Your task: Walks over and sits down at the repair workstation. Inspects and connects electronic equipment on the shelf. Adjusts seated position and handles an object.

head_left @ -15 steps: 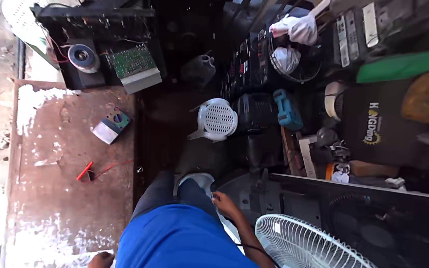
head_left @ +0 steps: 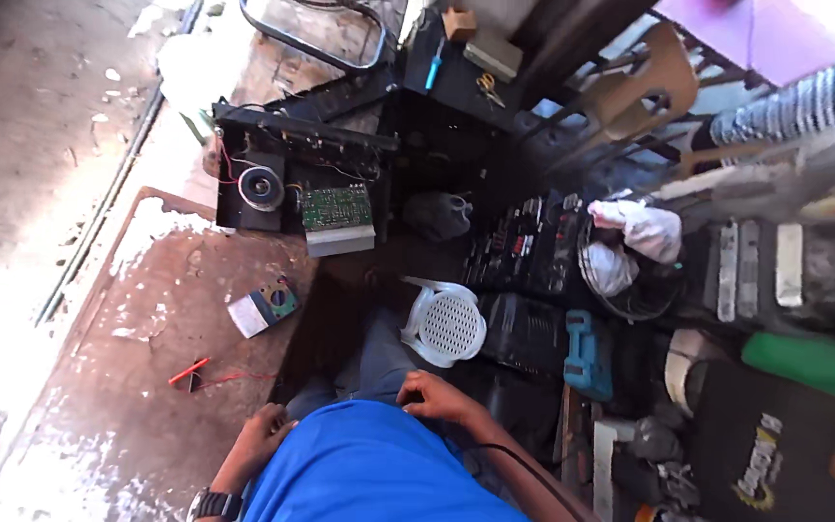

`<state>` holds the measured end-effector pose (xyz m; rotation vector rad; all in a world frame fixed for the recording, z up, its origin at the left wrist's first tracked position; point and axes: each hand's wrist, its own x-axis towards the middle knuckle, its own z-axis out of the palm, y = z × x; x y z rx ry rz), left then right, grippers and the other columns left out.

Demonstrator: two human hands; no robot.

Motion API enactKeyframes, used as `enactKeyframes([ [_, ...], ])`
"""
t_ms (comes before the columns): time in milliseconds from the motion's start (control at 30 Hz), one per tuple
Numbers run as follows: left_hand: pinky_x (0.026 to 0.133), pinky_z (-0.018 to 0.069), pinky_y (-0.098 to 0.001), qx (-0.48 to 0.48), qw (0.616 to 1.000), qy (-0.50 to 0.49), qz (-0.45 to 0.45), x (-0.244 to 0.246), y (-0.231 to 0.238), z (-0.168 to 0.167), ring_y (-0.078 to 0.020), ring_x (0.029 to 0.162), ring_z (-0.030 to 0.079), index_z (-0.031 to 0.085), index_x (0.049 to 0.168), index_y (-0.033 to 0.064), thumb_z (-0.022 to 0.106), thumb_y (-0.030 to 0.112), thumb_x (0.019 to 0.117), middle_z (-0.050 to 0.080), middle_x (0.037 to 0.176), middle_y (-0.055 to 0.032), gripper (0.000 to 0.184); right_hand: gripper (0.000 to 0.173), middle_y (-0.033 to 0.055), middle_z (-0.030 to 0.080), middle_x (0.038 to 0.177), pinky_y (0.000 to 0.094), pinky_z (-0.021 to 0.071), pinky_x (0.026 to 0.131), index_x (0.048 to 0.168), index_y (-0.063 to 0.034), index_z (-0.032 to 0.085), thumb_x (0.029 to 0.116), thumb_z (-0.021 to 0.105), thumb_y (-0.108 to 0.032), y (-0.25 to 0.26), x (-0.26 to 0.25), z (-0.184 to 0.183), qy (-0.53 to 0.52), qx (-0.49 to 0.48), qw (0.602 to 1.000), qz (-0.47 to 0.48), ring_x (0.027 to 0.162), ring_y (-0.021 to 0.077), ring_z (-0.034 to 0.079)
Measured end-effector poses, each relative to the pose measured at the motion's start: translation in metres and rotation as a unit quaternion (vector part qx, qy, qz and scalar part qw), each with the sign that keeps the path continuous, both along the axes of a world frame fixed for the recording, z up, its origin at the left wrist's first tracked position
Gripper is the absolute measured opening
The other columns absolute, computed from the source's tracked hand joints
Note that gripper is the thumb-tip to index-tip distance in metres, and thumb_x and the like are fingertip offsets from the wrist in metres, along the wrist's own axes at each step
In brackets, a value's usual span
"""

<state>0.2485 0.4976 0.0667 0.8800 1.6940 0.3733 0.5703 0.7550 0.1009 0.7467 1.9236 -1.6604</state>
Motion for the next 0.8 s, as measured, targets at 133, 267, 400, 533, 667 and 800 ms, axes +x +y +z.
enactKeyframes([
  [133,0.105,0.0465,-0.0481,0.051,0.996,-0.040,0.054,0.023,0.022,-0.007,-0.0270,0.117,0.061,0.076,0.111,0.0088,0.062,0.031,0.0946,0.068,0.119,-0.0130,0.031,0.022,0.0142,0.068,0.108,0.0468,0.0469,0.103,0.104,-0.0048,0.076,0.0974,0.065,-0.023,0.066,-0.020,-0.005,0.006,0.052,0.996,0.073,0.111,0.0303,0.061],
  [267,0.105,0.0442,-0.0526,0.034,0.995,-0.017,0.090,0.059,0.065,0.004,-0.0308,0.115,0.061,0.078,0.104,0.0099,0.059,0.033,0.0937,0.071,0.113,-0.0120,0.031,0.029,0.0125,0.070,0.103,0.0448,0.0504,0.100,0.102,-0.0059,0.075,0.1013,0.059,-0.030,0.140,-0.031,0.001,0.022,0.113,0.985,0.132,0.108,0.0288,0.065],
  [400,0.096,0.0509,-0.0523,0.042,0.985,0.056,0.156,0.105,0.111,0.002,-0.0330,0.104,0.066,0.075,0.094,0.0034,0.060,0.024,0.0946,0.071,0.100,-0.0152,0.025,0.033,0.0127,0.071,0.099,0.0455,0.0542,0.094,0.102,-0.0053,0.073,0.1032,0.057,-0.034,0.208,-0.042,0.002,0.030,0.133,0.974,0.180,0.102,0.0282,0.068],
  [533,0.079,0.0562,-0.0313,0.023,0.943,0.011,0.333,0.129,0.135,0.033,-0.0100,0.084,0.066,0.072,0.094,0.0047,0.060,0.020,0.0941,0.069,0.091,-0.0032,0.019,0.033,0.0151,0.072,0.098,0.0513,0.0524,0.092,0.108,-0.0023,0.071,0.1044,0.055,-0.031,0.260,-0.055,0.021,-0.085,-0.010,0.979,0.186,0.097,0.0289,0.069],
  [667,0.070,0.0565,-0.0271,0.024,0.914,-0.147,0.378,0.139,0.138,0.061,-0.0054,0.073,0.065,0.069,0.094,0.0056,0.060,0.013,0.0949,0.068,0.081,0.0012,0.012,0.026,0.0141,0.069,0.088,0.0459,0.0535,0.083,0.103,0.0013,0.070,0.1031,0.057,-0.021,0.277,-0.048,0.046,-0.147,-0.102,0.973,0.144,0.084,0.0237,0.067],
  [800,0.064,0.0505,-0.0376,-0.033,0.942,-0.242,0.230,0.122,0.149,0.009,-0.0124,0.064,0.059,0.069,0.087,0.0047,0.059,0.028,0.0999,0.062,0.070,-0.0025,0.028,0.032,0.0095,0.065,0.077,0.0378,0.0518,0.071,0.094,0.0022,0.070,0.1025,0.061,-0.027,0.273,-0.042,0.036,-0.206,-0.100,0.969,0.095,0.070,0.0163,0.061],
])
